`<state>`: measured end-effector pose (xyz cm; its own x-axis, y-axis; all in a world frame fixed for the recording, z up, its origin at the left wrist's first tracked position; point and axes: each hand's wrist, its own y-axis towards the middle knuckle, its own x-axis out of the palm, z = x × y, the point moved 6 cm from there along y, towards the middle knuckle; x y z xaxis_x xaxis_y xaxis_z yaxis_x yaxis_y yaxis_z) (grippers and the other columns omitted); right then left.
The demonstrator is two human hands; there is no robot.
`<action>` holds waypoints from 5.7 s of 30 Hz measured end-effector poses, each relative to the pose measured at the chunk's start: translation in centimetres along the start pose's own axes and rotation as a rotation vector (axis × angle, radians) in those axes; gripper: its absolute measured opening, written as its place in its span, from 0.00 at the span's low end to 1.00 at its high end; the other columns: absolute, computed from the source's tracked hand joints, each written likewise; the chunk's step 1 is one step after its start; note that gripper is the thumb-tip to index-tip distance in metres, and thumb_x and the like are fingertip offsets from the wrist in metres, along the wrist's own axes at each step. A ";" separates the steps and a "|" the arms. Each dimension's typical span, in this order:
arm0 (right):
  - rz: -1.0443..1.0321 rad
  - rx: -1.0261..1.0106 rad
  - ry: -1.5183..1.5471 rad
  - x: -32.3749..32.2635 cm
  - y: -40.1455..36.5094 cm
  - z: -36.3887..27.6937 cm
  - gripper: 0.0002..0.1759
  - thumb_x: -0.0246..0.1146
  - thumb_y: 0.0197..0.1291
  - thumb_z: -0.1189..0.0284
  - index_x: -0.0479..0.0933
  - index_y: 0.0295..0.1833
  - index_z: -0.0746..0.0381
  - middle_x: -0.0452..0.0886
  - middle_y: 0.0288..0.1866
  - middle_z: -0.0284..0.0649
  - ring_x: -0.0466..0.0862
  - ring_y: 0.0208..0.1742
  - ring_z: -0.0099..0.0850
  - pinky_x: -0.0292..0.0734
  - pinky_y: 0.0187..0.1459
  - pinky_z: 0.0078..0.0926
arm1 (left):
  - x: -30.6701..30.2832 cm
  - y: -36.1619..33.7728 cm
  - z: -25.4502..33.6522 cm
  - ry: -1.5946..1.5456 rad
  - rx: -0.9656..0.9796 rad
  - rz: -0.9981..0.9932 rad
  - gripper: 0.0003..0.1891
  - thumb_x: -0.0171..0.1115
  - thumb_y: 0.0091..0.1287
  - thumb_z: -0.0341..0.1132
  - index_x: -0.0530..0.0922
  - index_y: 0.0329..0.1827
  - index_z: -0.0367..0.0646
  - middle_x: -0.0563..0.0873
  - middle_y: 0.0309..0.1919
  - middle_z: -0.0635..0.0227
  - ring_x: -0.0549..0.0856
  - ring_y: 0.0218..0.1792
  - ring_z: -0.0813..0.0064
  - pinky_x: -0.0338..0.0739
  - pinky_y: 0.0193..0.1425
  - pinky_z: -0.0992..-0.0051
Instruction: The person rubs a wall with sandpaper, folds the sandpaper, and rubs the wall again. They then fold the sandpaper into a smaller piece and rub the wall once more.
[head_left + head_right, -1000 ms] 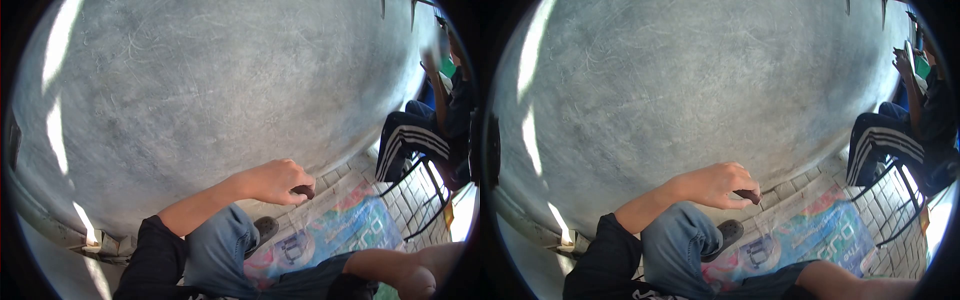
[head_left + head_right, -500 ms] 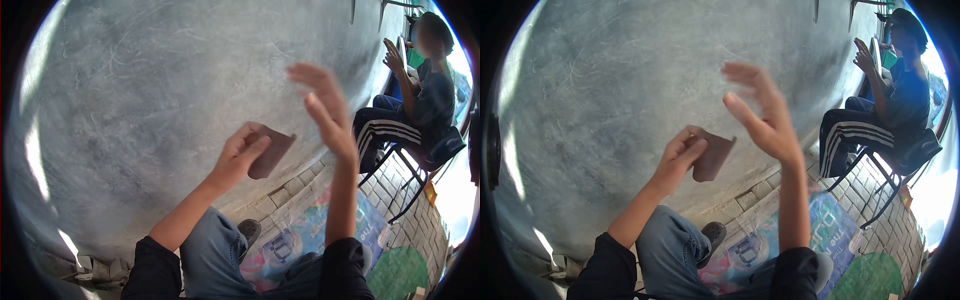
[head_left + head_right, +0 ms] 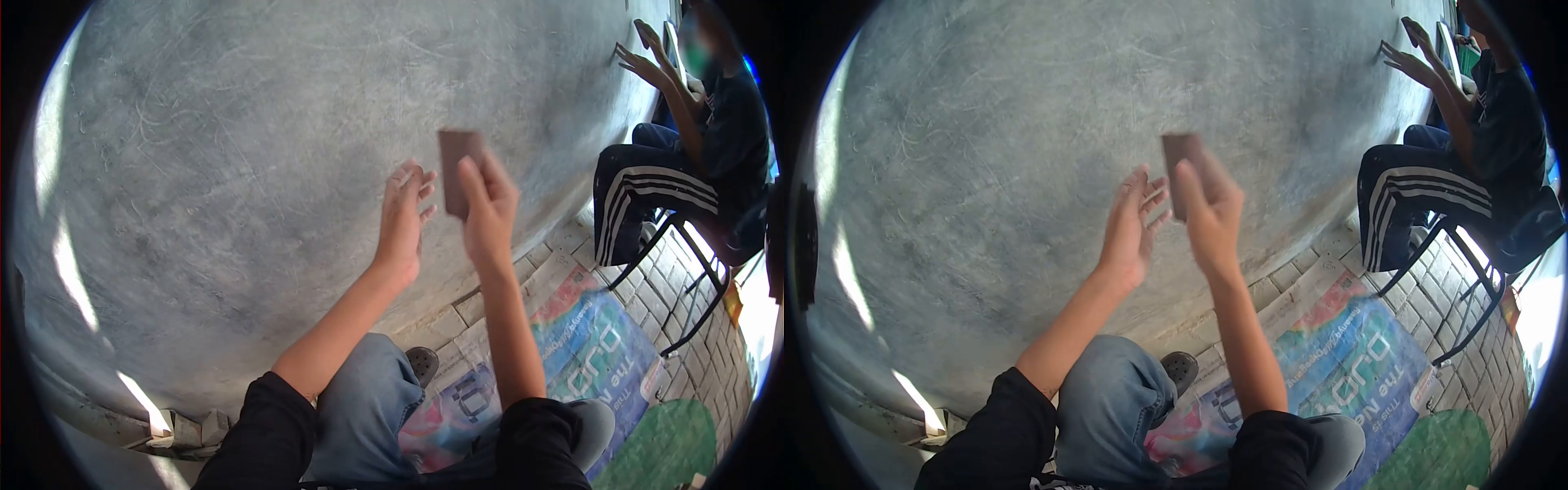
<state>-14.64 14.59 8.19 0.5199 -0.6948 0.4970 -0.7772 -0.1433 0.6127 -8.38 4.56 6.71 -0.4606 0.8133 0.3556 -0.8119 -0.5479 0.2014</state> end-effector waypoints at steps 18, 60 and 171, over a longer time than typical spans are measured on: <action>-0.310 -1.020 -1.077 8.7 2.3 -0.2 0.23 0.57 0.52 0.84 0.74 0.56 0.64 0.78 0.57 0.41 0.73 0.63 0.35 0.64 0.68 0.35 | 5.4 -7.2 -12.7 1.162 -0.516 -1.433 0.21 0.57 0.66 0.42 0.75 0.55 0.36 0.81 0.49 0.55 0.79 0.51 0.67 0.71 0.58 0.70; -0.102 -0.602 -1.467 2.0 5.1 4.1 0.45 0.40 0.62 0.38 0.51 0.73 0.62 0.53 0.75 0.42 0.54 0.75 0.36 0.38 0.72 0.55 | 5.2 -11.5 -10.6 0.792 -0.786 -1.751 0.19 0.49 0.70 0.41 0.70 0.59 0.37 0.83 0.35 0.65 0.82 0.38 0.78 0.72 0.47 0.75; 0.361 0.408 -0.755 -2.7 -24.9 23.2 0.31 0.52 0.64 0.64 0.55 0.71 0.60 0.59 0.71 0.50 0.60 0.71 0.44 0.58 0.66 0.44 | -5.5 -2.5 -10.2 1.684 -0.674 -1.121 0.19 0.56 0.66 0.45 0.76 0.56 0.46 0.83 0.42 0.67 0.80 0.51 0.74 0.67 0.61 0.72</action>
<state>-4.87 3.66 -22.68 -0.0343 -0.9994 -0.0039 -0.9859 0.0332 0.1641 -7.42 3.45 -5.09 0.6979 0.2260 -0.6796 -0.6969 -0.0042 -0.7171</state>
